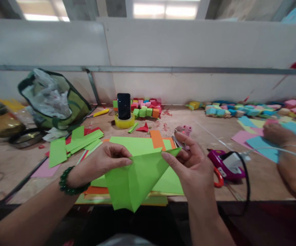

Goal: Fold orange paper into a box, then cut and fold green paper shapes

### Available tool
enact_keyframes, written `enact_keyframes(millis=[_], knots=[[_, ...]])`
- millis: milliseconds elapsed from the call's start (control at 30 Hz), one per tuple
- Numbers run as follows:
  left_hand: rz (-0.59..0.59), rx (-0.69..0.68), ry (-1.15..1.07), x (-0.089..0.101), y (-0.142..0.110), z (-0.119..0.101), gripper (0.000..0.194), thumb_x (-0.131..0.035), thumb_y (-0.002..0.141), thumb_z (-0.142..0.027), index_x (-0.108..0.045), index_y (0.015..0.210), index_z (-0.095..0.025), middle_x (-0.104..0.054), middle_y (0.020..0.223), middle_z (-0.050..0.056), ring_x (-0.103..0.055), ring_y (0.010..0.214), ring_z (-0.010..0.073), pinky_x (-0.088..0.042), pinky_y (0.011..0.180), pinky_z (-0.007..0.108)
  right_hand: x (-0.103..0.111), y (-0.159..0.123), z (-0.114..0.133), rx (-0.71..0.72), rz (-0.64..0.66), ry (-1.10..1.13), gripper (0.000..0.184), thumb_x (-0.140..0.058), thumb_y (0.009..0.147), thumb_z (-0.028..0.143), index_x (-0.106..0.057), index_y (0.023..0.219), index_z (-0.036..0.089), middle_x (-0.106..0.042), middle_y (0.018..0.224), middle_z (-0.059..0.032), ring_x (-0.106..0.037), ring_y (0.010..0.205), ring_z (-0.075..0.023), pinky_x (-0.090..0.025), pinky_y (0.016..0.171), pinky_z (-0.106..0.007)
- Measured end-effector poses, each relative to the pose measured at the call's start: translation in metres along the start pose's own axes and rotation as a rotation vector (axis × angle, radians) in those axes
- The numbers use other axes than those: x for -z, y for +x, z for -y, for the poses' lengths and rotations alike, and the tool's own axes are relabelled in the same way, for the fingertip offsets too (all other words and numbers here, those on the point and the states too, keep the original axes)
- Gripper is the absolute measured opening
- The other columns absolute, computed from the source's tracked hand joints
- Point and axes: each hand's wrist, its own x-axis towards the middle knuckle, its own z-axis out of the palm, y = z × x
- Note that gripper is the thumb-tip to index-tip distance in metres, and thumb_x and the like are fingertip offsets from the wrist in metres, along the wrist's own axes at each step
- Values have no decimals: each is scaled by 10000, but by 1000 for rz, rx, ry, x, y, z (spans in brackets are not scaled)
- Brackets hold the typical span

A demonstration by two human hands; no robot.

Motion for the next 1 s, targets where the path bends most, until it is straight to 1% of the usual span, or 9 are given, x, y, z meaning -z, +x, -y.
enact_keyframes(millis=[100, 267, 367, 467, 667, 733, 800, 867, 1000], knots=[[8, 12, 19, 0, -1, -1, 158, -703, 682, -271, -667, 722, -123, -599, 616, -19, -458, 553, 76, -345, 526, 190, 2, -2, 3, 2, -18, 6, 549, -796, 659, 283, -588, 1168, 275, -664, 722, 27, -617, 583, -131, -534, 583, -274], [5, 13, 44, 2, -5, -3, 144, -689, 684, -269, -661, 699, -129, -578, 596, -28, -434, 540, 72, -334, 516, 189, 3, -4, 12, 4, -41, 9, 543, -803, 652, 269, -590, 1152, 264, -675, 697, 27, -653, 642, -140, -542, 637, -270], [22, 7, 58, 3, -8, -2, 143, -687, 691, -277, -666, 709, -137, -584, 607, -29, -438, 549, 74, -338, 522, 188, 3, -5, 16, 18, -70, 23, 522, -813, 634, 256, -601, 1111, 254, -676, 665, 33, -657, 619, -139, -544, 633, -274], [39, 15, 65, 4, -10, -1, 150, -695, 692, -285, -667, 709, -139, -575, 595, -34, -425, 539, 72, -330, 515, 184, 5, -4, 15, -12, -70, 82, 507, -825, 611, 230, -617, 1074, 245, -677, 633, 37, -645, 585, -123, -538, 616, -254], [104, 83, 56, 11, -14, -4, 173, -712, 698, -298, -665, 715, -133, -574, 605, -33, -429, 549, 67, -324, 511, 172, 15, 2, 8, -147, 34, 158, 485, -846, 585, 234, -644, 1025, 213, -646, 566, 53, -582, 504, -79, -502, 545, -188], [129, 91, 67, 13, -14, -7, 172, -711, 705, -299, -668, 728, -134, -576, 614, -32, -434, 553, 66, -324, 511, 170, 18, 2, 8, -191, 99, 180, 493, -846, 596, 270, -640, 1039, 210, -654, 593, 41, -590, 534, -79, -499, 555, -180], [113, 87, 76, 13, -16, -8, 158, -706, 704, -285, -665, 724, -133, -564, 602, -37, -423, 545, 63, -318, 505, 169, 20, 0, 8, -231, 174, 178, 530, -842, 608, 294, -623, 1084, 219, -673, 654, 24, -610, 590, -91, -498, 571, -181], [76, 78, 80, 11, -17, -7, 149, -701, 700, -274, -660, 717, -132, -557, 596, -38, -416, 543, 63, -316, 504, 171, 21, -2, 9, -252, 221, 144, 543, -835, 623, 292, -612, 1114, 224, -654, 650, 31, -599, 595, -89, -486, 563, -175], [37, 51, 79, 7, -20, -1, 185, -697, 701, -310, -668, 725, -129, -582, 621, -22, -442, 564, 77, -336, 528, 186, 16, -6, 9, -213, 145, 80, 532, -842, 607, 273, -615, 1085, 213, -555, 548, 80, -524, 502, -66, -460, 517, -175]])
